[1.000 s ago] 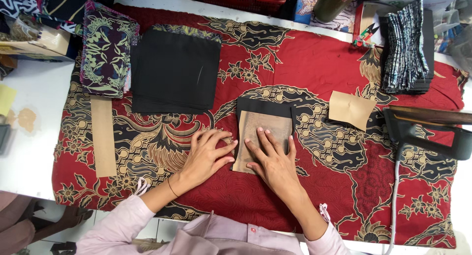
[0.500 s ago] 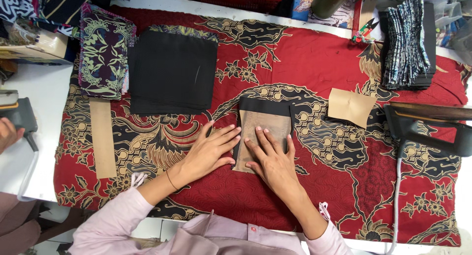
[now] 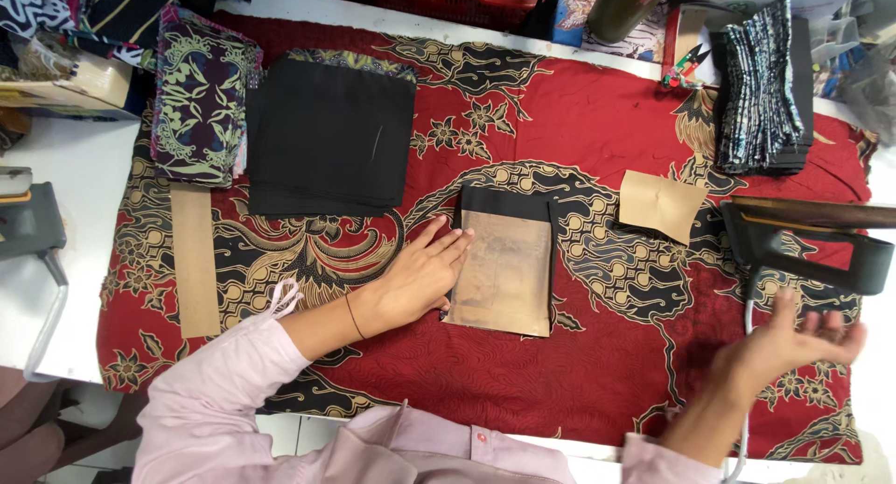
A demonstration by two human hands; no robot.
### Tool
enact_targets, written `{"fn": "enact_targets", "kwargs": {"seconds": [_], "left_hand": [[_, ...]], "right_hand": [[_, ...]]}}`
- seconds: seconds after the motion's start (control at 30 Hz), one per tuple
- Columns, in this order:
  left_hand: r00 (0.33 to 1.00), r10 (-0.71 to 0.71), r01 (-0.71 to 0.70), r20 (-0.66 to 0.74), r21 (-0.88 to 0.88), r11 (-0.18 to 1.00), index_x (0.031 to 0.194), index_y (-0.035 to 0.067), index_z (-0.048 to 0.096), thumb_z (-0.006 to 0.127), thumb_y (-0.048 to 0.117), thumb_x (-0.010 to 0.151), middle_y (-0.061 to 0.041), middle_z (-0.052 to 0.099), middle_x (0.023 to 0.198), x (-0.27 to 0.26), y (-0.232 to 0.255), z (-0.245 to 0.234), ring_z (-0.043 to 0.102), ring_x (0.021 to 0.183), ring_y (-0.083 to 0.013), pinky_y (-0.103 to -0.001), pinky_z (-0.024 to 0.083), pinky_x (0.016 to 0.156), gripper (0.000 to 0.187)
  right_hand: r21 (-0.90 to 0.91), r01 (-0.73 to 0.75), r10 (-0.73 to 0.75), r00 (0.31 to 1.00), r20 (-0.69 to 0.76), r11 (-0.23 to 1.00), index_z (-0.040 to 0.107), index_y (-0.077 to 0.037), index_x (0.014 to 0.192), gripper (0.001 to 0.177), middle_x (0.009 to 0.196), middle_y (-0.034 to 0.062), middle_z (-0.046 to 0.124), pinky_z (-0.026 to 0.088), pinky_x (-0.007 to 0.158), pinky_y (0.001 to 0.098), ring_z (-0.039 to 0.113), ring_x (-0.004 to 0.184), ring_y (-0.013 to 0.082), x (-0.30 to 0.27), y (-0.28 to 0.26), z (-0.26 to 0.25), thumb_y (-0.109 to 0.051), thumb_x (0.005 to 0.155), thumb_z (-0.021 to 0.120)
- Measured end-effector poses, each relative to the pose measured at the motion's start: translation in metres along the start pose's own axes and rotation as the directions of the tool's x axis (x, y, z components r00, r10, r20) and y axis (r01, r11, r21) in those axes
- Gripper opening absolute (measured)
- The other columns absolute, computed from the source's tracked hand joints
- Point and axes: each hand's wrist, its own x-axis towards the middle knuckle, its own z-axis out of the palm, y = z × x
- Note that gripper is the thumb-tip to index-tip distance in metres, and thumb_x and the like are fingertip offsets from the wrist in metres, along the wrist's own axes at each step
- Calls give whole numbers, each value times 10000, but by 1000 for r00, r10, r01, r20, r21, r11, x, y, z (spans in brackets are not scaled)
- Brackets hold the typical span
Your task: The person irons small black fabric pieces using a cardboard template and an electric iron. They repeatedly place the cardboard on the fabric, press with the iron, remove the cardboard, and stack the finished pieces.
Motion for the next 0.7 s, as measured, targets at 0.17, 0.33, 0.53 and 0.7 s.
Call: {"fn": "enact_targets", "kwargs": {"seconds": [0.17,0.33,0.53,0.7], "left_hand": [[999,-22,21,28,28,999,1383,-116,503,909,346,591,-243,406,1546,6,0,5,385,1445,-302,-534,136,1231,1002],[1000,-19,19,3,21,1000,1395,-77,505,920,368,555,-202,394,1570,8,-5,12,382,1454,-286,-558,123,1228,1038],[1000,-7,8,-4,14,1000,1403,-78,501,923,380,549,-203,388,1573,9,-9,20,391,1450,-285,-554,130,1229,1057],[1000,-10,9,25,47,999,1395,-80,506,922,377,563,-209,387,1575,13,-9,22,398,1447,-292,-550,138,1232,1037]], "right_hand": [[184,-14,-58,922,382,983,460,-26,1423,364,1313,79,539,473,1115,321,554,1210,169,48,6,0,88,1130,644],[-130,129,-30,813,582,983,487,-19,1258,202,1117,62,622,484,915,301,592,986,143,29,-73,14,-45,1130,641],[-740,584,408,617,672,334,569,-101,1193,497,717,223,726,519,673,545,708,717,466,-78,-154,29,-552,983,567],[-391,852,461,208,863,348,562,-132,1073,533,700,132,714,548,548,524,729,634,369,-177,-175,48,-619,857,581]]}}
